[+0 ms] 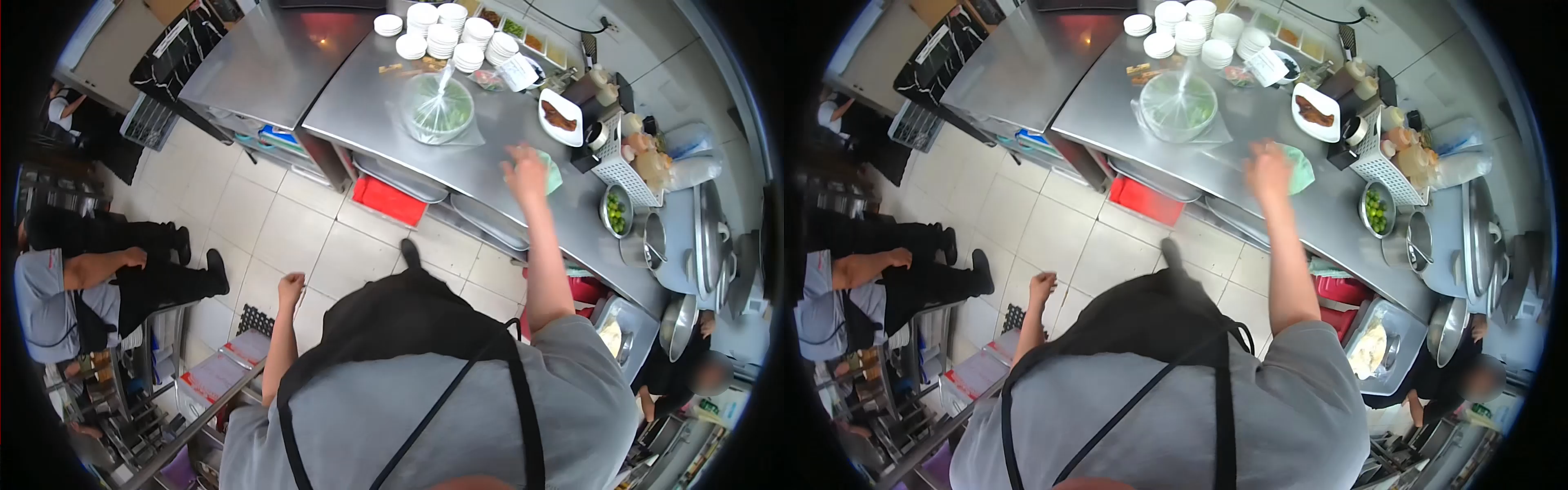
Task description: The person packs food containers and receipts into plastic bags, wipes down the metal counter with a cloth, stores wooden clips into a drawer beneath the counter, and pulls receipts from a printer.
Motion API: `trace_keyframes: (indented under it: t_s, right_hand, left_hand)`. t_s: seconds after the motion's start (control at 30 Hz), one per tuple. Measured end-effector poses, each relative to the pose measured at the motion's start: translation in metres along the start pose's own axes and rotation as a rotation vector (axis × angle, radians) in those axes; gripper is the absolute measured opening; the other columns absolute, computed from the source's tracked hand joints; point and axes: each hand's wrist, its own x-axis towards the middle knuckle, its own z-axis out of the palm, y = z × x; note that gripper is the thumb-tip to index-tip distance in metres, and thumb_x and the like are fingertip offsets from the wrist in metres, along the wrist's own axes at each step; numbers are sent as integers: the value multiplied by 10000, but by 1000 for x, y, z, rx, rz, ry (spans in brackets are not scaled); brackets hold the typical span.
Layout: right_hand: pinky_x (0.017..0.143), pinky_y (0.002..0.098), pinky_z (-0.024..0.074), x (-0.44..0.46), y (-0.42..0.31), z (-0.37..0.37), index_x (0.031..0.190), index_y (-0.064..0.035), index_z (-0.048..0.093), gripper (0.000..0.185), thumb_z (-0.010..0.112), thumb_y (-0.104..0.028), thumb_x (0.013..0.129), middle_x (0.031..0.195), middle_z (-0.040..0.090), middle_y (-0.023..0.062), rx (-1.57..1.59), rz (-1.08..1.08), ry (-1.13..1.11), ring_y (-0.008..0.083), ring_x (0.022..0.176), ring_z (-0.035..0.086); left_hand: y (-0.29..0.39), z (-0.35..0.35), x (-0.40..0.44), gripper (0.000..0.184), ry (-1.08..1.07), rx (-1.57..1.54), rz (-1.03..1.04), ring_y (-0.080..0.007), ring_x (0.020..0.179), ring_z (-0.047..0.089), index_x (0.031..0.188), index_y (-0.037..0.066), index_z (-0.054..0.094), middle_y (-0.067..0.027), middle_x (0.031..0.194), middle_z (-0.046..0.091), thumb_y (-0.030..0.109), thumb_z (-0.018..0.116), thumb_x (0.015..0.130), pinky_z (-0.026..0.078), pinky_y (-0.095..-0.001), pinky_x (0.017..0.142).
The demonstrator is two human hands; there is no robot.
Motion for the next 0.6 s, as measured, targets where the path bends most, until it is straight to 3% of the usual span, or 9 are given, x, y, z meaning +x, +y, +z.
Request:
trace_keyframes:
  t_s: [0.07,0.1,0.13,0.3,0.4,0.47,0.53,0.57,0.6]
  right_hand:
    - [770,325,440,-1,-43,21,1008,-76,581,301,601,-82,708,944,591,148,497,63,-196,258,890,568]
    - [717,319,449,-6,-63,53,947,-49,594,226,592,-75,723,900,591,149,533,-74,-268,240,834,575]
    - [684,314,452,-14,-92,65,900,-30,601,179,570,-44,724,897,592,141,1082,225,-574,221,801,581]
    - [659,353,463,-78,-165,185,734,-58,628,100,591,-142,697,787,622,126,602,-391,-985,262,773,593]
    - [674,363,461,-101,-168,249,733,-56,634,150,602,-196,692,796,619,144,350,-430,-1208,266,792,588]
    - [662,408,478,-139,-145,354,769,-16,633,198,562,-192,712,837,616,164,187,-650,-1146,304,815,599]
    - [685,398,494,-121,-133,372,807,0,634,199,512,-120,706,867,614,163,-28,-580,-1138,312,829,599]
    - [648,399,499,-117,-118,402,797,-11,635,188,502,-111,712,843,614,172,-95,-710,-1102,311,809,605]
    - [633,395,498,-125,-104,441,786,-40,638,174,493,-111,722,824,616,169,166,-282,-997,306,797,609]
  left_hand:
    - [-14,-6,-9,180,14,7,-116,-113,565,570,814,-4,630,-65,641,607,148,567,743,452,-236,515]
    - [-28,-7,-7,175,33,20,-184,-118,560,574,813,2,630,-63,636,604,149,569,740,450,-237,497]
    - [-42,-6,-7,170,51,35,-256,-122,555,577,811,8,630,-61,631,601,149,571,738,447,-238,479]
    - [-85,14,-37,166,16,-59,-437,-129,562,590,824,20,625,-62,658,607,150,569,738,443,-246,452]
    - [-97,37,-59,177,28,-47,-530,-130,572,595,841,16,620,-60,675,610,154,569,742,442,-240,456]
    - [-114,52,-75,179,55,-91,-590,-132,576,597,842,14,619,-62,680,612,154,569,743,441,-237,458]
    - [-127,70,-91,181,84,-140,-653,-134,580,599,843,11,619,-63,685,613,154,570,744,441,-233,460]
    - [-130,78,-100,184,83,-177,-679,-133,583,600,844,8,618,-64,688,614,154,569,744,441,-234,461]
    - [-136,83,-114,186,84,-213,-707,-133,586,601,845,5,616,-65,691,614,153,568,744,441,-234,463]
